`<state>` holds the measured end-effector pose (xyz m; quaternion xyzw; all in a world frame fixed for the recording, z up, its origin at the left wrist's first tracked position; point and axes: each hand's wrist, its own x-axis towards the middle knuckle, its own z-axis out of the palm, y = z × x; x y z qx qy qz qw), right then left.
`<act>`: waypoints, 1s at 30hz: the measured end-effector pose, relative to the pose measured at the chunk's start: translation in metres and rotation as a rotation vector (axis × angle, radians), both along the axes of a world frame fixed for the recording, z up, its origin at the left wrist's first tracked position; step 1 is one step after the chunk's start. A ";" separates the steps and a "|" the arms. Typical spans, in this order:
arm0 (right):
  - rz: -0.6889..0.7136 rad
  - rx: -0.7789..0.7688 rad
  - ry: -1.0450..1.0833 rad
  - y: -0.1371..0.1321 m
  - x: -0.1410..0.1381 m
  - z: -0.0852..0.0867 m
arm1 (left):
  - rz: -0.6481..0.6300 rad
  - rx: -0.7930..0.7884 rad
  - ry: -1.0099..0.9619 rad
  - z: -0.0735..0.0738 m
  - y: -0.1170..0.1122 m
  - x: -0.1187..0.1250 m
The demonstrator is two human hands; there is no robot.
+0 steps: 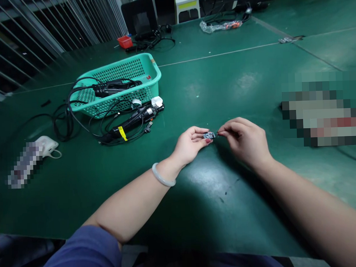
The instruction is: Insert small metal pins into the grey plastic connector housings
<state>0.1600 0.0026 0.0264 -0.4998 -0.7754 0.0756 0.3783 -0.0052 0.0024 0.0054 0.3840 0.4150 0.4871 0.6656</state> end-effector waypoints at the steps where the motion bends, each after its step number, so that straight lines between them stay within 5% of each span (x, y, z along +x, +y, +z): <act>1: -0.009 0.004 0.028 0.000 0.000 0.000 | -0.001 0.000 0.001 0.000 0.000 0.000; 6: -0.030 -0.081 0.058 0.008 0.007 -0.007 | 0.058 -0.026 0.002 0.000 0.001 0.000; 12: 0.037 -0.348 -0.176 0.027 0.032 -0.021 | 0.101 -0.047 -0.004 0.003 0.002 -0.001; 20: 0.218 -0.174 -0.374 0.026 0.035 -0.021 | 0.090 -0.042 -0.007 0.002 0.001 -0.001; 25: 0.186 -0.029 -0.496 0.024 0.030 -0.020 | 0.067 -0.037 0.013 0.001 0.001 -0.001; 30: 0.002 0.160 -0.249 0.011 0.022 -0.003 | 0.005 -0.009 0.063 0.002 -0.001 -0.001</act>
